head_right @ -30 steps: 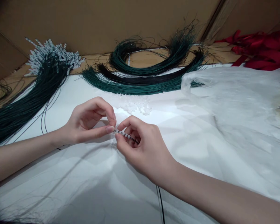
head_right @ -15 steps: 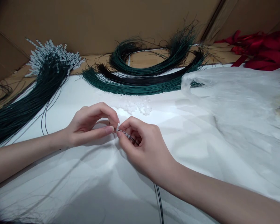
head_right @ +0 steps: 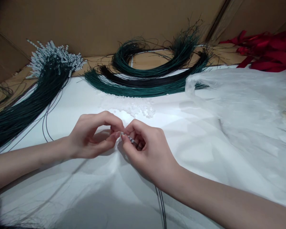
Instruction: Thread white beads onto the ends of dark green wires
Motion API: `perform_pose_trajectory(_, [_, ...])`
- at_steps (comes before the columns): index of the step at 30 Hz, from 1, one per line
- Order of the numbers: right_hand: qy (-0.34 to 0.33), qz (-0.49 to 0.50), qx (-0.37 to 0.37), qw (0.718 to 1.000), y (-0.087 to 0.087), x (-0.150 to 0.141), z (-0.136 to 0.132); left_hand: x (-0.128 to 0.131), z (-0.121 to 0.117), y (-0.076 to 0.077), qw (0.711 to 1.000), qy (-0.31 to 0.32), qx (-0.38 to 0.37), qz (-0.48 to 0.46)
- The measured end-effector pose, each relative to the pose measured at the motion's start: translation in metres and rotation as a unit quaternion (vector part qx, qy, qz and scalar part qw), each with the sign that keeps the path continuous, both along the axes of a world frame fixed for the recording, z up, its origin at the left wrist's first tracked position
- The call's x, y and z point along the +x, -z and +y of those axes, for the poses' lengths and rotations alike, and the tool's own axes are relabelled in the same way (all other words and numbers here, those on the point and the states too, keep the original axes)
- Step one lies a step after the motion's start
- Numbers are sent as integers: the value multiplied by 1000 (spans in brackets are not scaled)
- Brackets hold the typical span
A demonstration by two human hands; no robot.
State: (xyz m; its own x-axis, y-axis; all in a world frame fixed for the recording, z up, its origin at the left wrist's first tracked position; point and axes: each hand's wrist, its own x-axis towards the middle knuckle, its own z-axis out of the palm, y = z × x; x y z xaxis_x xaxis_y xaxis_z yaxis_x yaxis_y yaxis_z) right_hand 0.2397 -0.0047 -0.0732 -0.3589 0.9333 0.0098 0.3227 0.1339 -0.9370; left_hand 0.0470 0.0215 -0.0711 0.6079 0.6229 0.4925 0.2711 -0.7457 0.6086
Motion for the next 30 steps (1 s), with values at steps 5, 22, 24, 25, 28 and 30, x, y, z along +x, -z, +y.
perform_pose_trajectory(5, [-5, 3, 23, 1000, 1, 0, -3, 9, -11, 0, 998, -52, 29, -11])
perform_pose_trajectory(22, [37, 120, -33, 992, -4, -2, -5, 4, 2, 4, 964, -8, -256, -76])
perform_pose_trajectory(24, [36, 118, -32, 992, -4, -3, -6, 4, 2, 4, 969, 0, -240, -61])
perform_pose_trajectory(25, [37, 116, -29, 992, -4, -3, -6, 4, 2, 4, 972, 2, -231, -52])
perform_pose_trajectory(28, [38, 110, -18, 993, -3, -3, -7, 5, 2, 4, 981, -3, -191, -19])
perform_pose_trajectory(30, [44, 104, -16, 993, -3, -3, -8, 5, 1, 3, 987, -11, -162, 8])
